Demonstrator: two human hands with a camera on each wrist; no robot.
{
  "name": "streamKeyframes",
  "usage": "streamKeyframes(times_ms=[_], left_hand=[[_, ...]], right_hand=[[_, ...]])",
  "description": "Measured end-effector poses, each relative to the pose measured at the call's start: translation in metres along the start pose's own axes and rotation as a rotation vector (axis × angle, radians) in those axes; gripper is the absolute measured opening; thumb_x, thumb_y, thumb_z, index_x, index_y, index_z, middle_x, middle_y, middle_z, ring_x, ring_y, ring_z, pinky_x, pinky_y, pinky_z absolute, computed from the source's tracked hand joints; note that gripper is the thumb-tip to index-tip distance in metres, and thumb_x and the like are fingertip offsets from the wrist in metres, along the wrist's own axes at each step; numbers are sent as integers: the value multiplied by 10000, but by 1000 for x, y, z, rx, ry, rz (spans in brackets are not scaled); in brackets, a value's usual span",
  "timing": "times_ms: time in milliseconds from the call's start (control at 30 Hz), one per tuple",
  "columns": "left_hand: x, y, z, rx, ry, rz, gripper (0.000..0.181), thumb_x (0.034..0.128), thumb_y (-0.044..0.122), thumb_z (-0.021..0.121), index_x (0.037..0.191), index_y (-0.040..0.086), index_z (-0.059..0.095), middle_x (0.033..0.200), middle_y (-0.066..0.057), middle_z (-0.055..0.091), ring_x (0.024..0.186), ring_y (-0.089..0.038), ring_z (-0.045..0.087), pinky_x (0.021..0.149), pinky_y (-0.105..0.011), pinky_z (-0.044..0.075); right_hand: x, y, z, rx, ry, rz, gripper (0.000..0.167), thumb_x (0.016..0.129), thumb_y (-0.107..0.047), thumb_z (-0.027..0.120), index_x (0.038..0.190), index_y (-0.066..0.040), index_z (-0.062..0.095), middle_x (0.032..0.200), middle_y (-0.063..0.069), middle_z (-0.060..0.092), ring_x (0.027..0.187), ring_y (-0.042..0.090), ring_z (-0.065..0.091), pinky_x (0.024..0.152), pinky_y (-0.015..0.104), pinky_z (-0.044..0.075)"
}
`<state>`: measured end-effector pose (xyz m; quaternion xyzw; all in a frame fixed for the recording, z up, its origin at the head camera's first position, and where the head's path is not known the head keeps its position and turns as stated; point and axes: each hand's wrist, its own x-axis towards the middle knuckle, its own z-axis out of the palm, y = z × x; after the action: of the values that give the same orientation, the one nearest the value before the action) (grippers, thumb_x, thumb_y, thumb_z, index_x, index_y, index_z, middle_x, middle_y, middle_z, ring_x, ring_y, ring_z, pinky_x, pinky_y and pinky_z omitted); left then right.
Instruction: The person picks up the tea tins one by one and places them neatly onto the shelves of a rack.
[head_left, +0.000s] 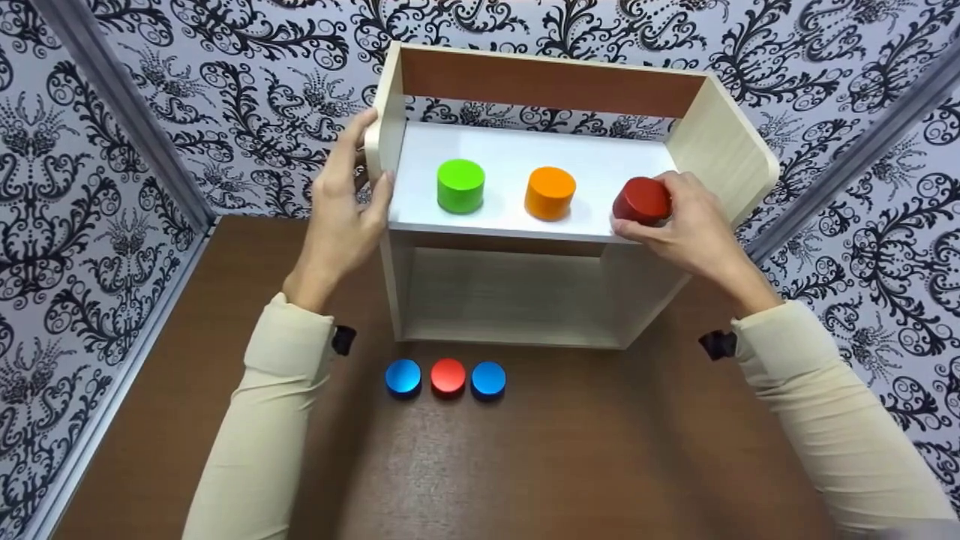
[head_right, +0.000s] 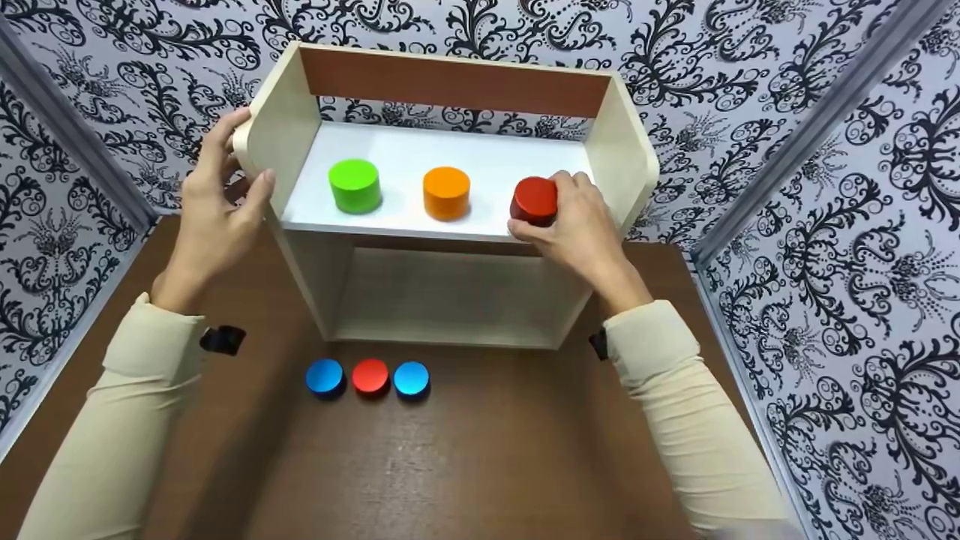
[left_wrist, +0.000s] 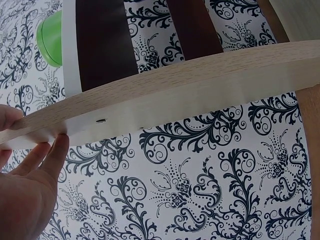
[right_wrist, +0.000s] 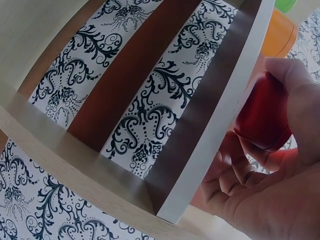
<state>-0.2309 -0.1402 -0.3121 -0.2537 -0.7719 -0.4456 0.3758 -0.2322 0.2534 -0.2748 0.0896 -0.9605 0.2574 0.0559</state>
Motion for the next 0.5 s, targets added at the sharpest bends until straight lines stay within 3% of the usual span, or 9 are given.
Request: streamKeyframes(times_ms=[267, 500], left_hand=[[0, 0, 0, 6, -2, 5, 579, 921, -87, 582, 1473, -52, 408, 1462, -235, 497, 1302, -293, 532, 1138, -321, 419], [0, 0, -1, -1, -2, 1, 577, 925, -79, 581, 1475, -47, 408, 1433, -232, 516, 1255, -287, 559, 1091, -325, 470]], right_hand=[[6, 3, 0, -33, 3, 17, 698, 871, -418, 783, 1298, 58, 502, 1195, 252, 509, 1080, 420, 466, 905, 517, 467], [9, 4, 2, -45, 1, 20, 691, 872, -432, 774, 1278, 57, 503, 1169, 247, 508, 1052, 415, 468, 882, 508, 446]])
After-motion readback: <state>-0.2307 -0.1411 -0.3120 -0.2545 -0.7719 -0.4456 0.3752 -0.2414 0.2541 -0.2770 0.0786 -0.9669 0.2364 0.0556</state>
